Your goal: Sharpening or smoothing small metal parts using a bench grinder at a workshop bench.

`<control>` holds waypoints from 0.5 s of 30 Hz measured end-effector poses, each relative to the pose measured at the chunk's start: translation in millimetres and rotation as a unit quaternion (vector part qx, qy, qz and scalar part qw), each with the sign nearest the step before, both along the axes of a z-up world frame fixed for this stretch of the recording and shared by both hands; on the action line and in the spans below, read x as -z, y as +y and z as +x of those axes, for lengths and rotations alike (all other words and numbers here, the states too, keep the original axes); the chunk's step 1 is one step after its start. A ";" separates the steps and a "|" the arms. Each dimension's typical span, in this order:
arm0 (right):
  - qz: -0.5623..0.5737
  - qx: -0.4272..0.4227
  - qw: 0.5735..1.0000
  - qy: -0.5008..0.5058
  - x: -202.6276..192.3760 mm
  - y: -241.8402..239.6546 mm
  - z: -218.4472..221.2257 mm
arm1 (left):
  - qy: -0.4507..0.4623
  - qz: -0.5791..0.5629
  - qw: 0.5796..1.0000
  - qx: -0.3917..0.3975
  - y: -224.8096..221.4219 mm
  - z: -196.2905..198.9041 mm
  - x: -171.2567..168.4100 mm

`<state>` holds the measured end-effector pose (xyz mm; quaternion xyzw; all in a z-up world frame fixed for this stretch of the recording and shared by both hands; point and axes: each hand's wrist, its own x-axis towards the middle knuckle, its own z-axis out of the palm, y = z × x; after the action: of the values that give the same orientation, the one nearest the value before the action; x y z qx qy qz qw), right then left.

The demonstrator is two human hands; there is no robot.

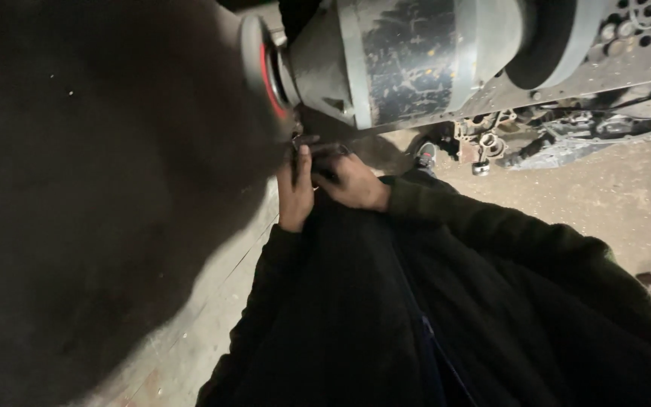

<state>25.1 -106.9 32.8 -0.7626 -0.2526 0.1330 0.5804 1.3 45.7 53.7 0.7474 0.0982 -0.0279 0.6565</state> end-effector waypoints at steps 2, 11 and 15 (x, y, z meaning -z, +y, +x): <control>0.030 0.025 0.999 -0.022 0.0 8.1 -0.7 | 0.022 -0.038 0.999 0.005 6.2 0.3 -4.7; 0.057 0.075 0.995 -0.007 -2.5 28.8 2.4 | 0.007 -0.015 0.997 0.080 21.0 12.0 -26.8; 0.044 0.075 0.995 0.043 -6.7 31.2 5.5 | -0.036 0.047 0.994 0.092 28.1 10.5 -27.0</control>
<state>30.6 -75.7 39.4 -0.7470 -0.1751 0.1103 0.6318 11.8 73.8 80.7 0.7838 0.0062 -0.0564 0.6185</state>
